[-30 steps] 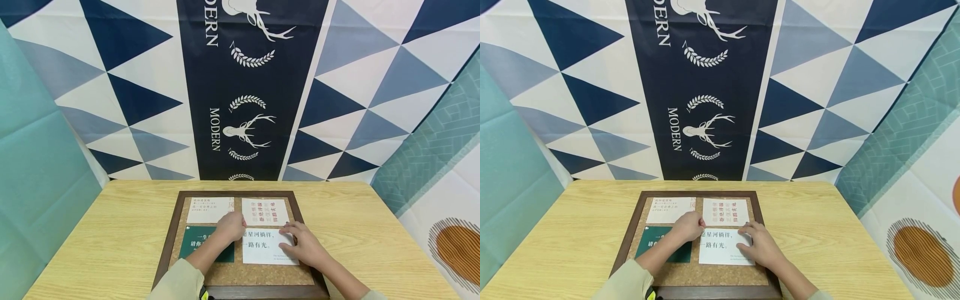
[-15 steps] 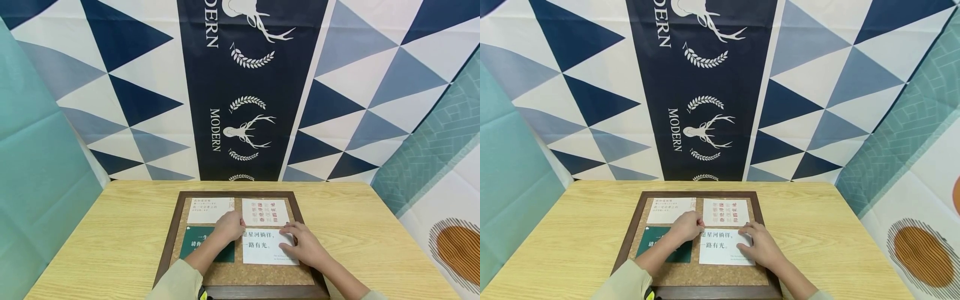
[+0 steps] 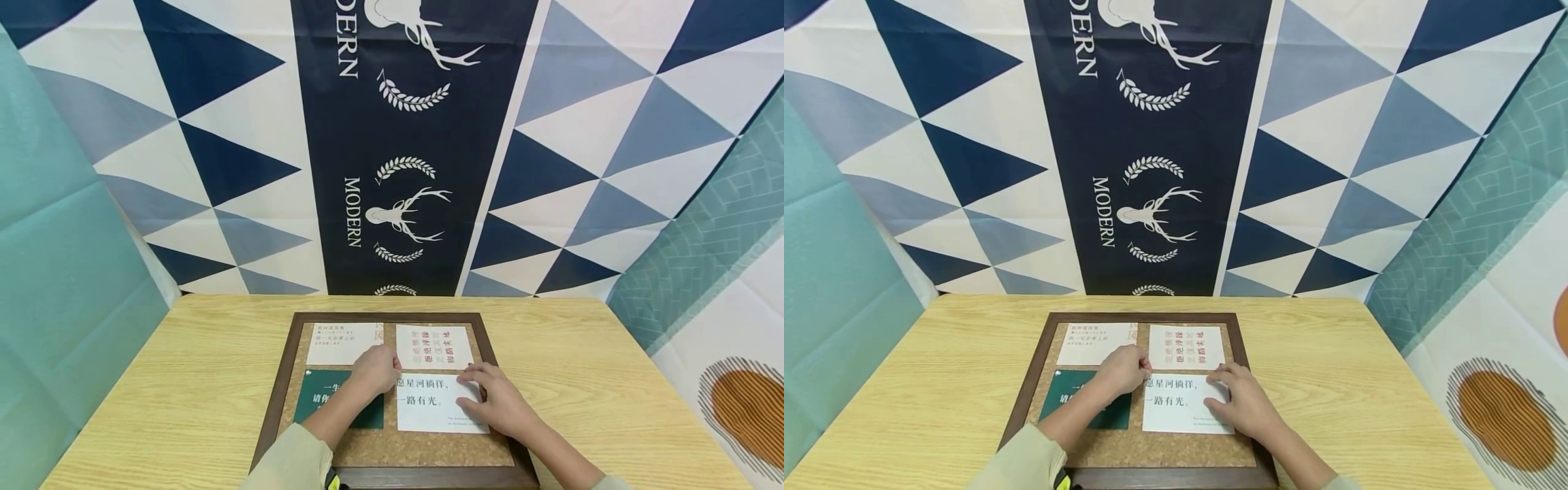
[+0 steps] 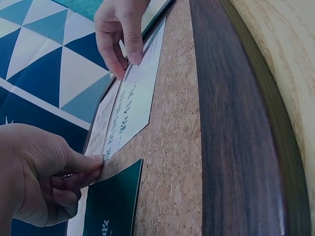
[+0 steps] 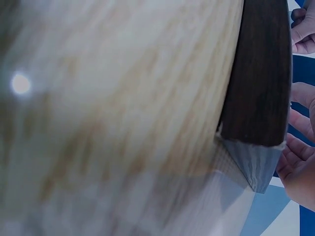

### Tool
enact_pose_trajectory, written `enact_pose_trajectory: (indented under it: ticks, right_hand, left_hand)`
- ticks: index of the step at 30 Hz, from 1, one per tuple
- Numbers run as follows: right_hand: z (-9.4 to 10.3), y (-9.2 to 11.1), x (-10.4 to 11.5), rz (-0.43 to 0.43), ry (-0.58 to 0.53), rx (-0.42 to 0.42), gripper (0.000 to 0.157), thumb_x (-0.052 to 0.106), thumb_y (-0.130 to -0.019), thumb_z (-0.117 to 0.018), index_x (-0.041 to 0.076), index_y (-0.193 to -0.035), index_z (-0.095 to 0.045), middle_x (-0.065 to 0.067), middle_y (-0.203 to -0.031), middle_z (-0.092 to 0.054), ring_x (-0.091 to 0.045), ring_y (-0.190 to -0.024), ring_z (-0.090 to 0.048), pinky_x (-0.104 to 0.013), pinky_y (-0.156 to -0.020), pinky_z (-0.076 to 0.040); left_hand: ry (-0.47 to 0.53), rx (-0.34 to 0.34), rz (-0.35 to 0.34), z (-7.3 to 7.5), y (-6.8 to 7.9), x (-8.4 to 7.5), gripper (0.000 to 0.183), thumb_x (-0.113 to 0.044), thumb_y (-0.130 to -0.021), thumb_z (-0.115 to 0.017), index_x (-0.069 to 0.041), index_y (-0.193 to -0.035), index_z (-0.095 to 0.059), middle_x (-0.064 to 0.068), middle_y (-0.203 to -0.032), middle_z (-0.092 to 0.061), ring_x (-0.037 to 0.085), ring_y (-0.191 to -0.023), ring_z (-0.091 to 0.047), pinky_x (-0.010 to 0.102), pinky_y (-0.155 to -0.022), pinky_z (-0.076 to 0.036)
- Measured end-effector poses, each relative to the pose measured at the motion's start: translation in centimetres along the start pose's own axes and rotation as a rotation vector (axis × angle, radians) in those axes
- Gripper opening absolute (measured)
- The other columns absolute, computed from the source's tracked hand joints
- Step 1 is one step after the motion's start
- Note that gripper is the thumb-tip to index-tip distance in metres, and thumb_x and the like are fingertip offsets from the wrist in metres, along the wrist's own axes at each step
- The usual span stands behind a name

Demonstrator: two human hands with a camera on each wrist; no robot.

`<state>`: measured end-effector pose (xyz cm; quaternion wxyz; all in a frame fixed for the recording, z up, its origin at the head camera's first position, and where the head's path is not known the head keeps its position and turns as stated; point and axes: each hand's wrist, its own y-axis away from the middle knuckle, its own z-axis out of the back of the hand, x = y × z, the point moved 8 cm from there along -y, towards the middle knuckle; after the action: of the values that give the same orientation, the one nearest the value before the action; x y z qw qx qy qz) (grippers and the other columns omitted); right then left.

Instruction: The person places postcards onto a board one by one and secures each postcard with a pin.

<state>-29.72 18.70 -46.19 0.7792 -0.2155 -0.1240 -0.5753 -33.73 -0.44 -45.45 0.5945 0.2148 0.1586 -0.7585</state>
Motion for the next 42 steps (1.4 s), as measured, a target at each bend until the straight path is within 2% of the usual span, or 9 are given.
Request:
enact_pose_trajectory:
  ticks: [11,18,29,42]
  right_hand:
    - [-0.1,0.03,-0.12,-0.003,-0.002,0.003,0.029,0.022,-0.074,-0.078,0.012,-0.099,-0.07,-0.008,-0.116,-0.059,-0.028,-0.113,-0.054,-0.044,-0.093,-0.046]
    - [-0.05,-0.01,-0.1,-0.002,-0.001,0.004,0.027,0.021,-0.074,-0.078,0.011,-0.097,-0.07,-0.009,-0.117,-0.059,-0.028,-0.113,-0.054,-0.043,-0.092,-0.046]
    - [0.06,0.03,0.0,0.004,-0.01,0.009,0.027,0.021,-0.074,-0.078,0.011,-0.097,-0.07,-0.008,-0.117,-0.059,-0.028,-0.113,-0.054,-0.044,-0.092,-0.046]
    - [-0.02,0.04,-0.19,-0.008,-0.009,0.006,0.026,0.022,-0.074,-0.078,0.012,-0.097,-0.07,-0.007,-0.116,-0.059,-0.026,-0.112,-0.054,-0.042,-0.091,-0.047]
  left_hand:
    - [0.038,-0.011,-0.009,-0.11,0.06,0.15,0.014,-0.009,-0.084,-0.066,-0.01,-0.07,-0.062,-0.001,-0.065,-0.054,0.014,-0.057,-0.046,0.026,-0.051,-0.036]
    - [0.071,0.011,0.003,-0.25,-0.01,0.48,0.014,-0.01,-0.084,-0.067,-0.011,-0.071,-0.063,-0.002,-0.067,-0.055,0.013,-0.057,-0.047,0.026,-0.052,-0.037]
    - [0.157,0.001,-0.043,-0.13,0.35,0.73,0.012,-0.007,-0.085,-0.065,-0.008,-0.073,-0.067,0.0,-0.07,-0.059,0.012,-0.058,-0.046,0.025,-0.052,-0.037]
    - [0.126,0.016,-0.03,-0.23,0.33,0.61,0.012,-0.007,-0.086,-0.064,-0.009,-0.074,-0.067,0.0,-0.071,-0.06,0.013,-0.059,-0.047,0.026,-0.053,-0.038]
